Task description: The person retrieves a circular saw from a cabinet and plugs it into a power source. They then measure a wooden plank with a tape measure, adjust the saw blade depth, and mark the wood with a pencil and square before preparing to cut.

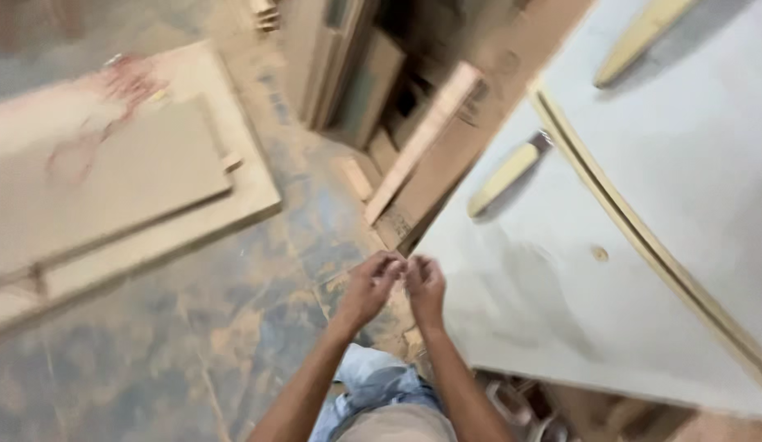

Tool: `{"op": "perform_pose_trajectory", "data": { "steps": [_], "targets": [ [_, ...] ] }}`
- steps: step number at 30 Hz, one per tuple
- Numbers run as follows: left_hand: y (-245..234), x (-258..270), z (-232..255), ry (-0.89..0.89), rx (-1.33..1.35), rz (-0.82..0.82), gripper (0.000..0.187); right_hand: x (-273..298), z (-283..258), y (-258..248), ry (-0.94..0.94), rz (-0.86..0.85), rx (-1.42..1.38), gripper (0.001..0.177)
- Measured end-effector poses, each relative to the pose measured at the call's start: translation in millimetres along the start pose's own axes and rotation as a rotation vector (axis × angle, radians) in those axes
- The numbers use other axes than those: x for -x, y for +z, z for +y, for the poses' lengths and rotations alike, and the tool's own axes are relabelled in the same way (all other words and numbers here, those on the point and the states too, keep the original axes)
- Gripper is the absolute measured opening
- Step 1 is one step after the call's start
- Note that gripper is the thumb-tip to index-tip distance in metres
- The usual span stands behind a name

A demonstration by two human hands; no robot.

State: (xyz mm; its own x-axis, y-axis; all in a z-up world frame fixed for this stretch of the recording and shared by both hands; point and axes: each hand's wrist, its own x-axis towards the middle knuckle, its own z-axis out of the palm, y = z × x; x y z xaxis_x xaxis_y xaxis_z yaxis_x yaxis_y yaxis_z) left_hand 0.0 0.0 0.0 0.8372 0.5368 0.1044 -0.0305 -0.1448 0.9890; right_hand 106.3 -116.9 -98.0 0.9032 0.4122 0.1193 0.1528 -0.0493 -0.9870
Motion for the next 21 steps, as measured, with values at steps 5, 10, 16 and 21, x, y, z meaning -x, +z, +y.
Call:
{"op": "perform_pose_trajectory", "data": {
  "steps": [5, 10, 16, 21],
  "targets": [
    [-39, -57, -4, -0.096, 0.107, -0.226, 0.025, -33, -64, -44, -0.133, 0.499, -0.021, 0.054],
    [-20, -108, -25, -0.193, 0.282, -0.445, 0.025, -121, -75, -65, 0.031, 0.472, -0.017, 0.07],
    [-9, -168, -68, -0.247, 0.317, -0.661, 0.025, -168, -80, -18, 0.091, 0.698, -0.08, 0.07],
    [-22, -216, -100, -0.387, 0.383, -0.811, 0.025, -123, -106, 20, 0.282, 0.83, 0.146, 0.061]
  ]
}}
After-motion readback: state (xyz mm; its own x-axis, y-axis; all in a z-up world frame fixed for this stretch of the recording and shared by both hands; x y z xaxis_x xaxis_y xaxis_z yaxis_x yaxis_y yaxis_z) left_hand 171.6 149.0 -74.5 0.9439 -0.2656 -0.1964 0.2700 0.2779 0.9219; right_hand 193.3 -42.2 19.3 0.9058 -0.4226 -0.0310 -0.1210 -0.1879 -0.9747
